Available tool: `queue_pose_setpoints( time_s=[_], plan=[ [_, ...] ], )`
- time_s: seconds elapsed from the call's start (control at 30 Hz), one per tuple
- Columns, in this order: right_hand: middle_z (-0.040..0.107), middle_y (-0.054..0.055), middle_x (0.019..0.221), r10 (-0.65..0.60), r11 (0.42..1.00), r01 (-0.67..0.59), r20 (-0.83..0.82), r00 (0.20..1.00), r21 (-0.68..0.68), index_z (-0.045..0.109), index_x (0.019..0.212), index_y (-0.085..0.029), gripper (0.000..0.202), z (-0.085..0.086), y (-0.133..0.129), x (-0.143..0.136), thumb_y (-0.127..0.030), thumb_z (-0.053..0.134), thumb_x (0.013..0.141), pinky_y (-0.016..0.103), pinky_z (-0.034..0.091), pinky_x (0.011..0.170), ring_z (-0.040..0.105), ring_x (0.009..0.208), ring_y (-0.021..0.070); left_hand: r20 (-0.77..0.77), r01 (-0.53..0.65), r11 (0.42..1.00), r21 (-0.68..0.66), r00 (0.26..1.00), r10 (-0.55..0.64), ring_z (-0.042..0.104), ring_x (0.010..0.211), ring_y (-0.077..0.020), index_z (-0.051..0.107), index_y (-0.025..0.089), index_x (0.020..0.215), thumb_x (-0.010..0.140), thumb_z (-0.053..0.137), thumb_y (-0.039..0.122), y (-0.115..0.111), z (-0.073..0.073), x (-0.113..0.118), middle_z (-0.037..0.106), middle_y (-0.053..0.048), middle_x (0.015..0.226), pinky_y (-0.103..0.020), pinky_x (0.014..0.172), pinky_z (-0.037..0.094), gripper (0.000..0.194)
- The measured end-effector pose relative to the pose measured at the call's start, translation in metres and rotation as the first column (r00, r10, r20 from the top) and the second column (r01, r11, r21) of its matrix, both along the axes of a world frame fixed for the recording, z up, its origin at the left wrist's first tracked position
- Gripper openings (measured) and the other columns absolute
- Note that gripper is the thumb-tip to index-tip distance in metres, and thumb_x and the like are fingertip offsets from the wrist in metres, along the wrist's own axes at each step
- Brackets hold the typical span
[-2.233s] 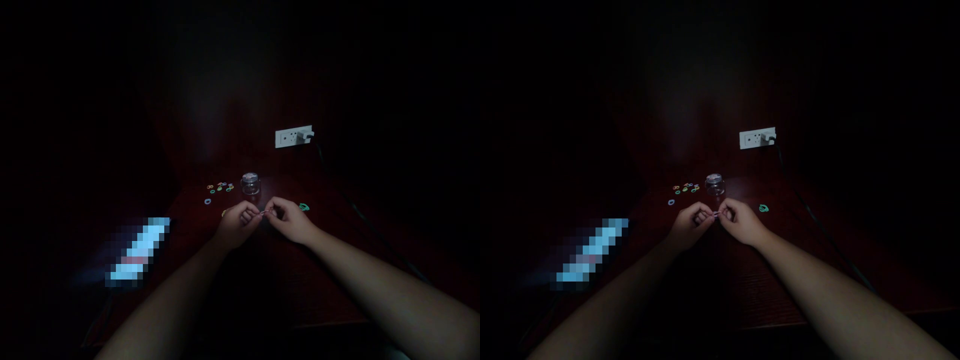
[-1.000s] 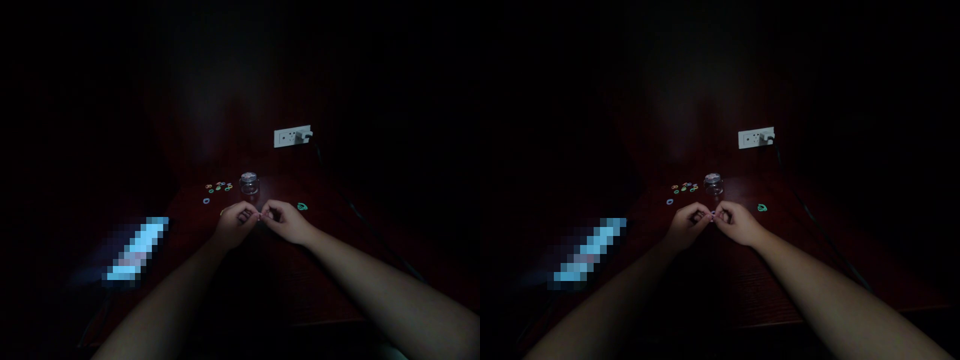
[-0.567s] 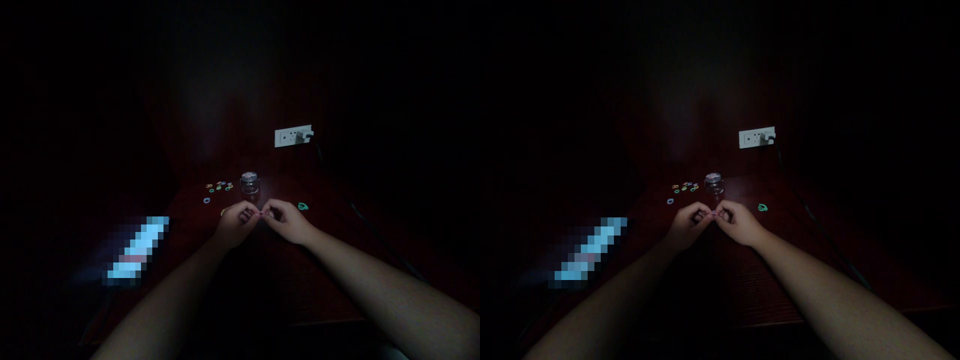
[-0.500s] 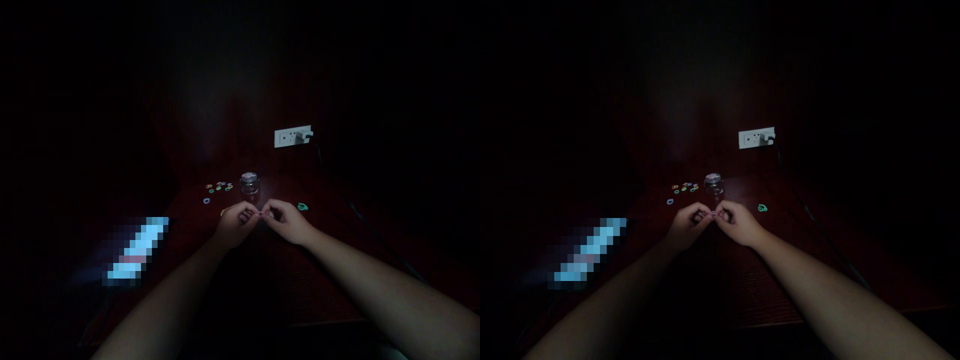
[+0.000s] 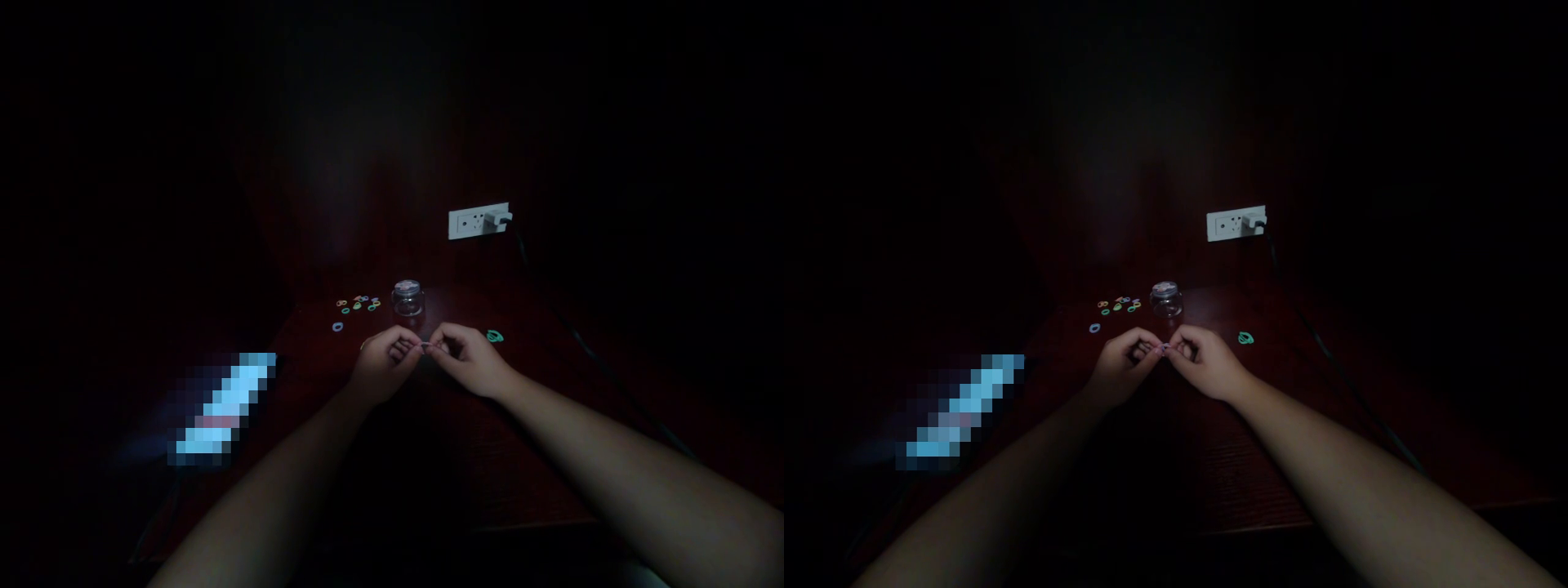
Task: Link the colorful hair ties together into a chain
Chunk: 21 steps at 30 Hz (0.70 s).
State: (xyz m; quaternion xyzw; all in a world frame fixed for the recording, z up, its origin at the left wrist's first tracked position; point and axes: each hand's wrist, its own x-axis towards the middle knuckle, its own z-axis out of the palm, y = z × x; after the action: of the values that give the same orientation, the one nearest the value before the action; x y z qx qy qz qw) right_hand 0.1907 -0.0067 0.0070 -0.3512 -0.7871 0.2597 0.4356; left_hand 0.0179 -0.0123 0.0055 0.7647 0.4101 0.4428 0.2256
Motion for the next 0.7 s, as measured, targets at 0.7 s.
queue_pose_setpoints(
  time_s=[0.7],
  plan=[
    [0.046, -0.002, 0.055, -0.005, 1.000, 0.005, 0.000, 1.000, -0.004, 0.055, 0.070, -0.015, 0.016, 0.0011, -0.0007, 0.0001, -0.029, 0.052, 0.078, 0.022, 0.033, 0.052, 0.040, 0.053, 0.0098, 0.007, 0.015, 1.000, -0.005, 1.000, -0.015, 0.051, 0.059, -0.0085, 0.059, 0.015, 0.081, 0.078, 0.055, 0.028, -0.0022, 0.0000, 0.0016, 0.060, -0.001, 0.071, -0.019, 0.054, 0.041, 0.014]
  ],
)
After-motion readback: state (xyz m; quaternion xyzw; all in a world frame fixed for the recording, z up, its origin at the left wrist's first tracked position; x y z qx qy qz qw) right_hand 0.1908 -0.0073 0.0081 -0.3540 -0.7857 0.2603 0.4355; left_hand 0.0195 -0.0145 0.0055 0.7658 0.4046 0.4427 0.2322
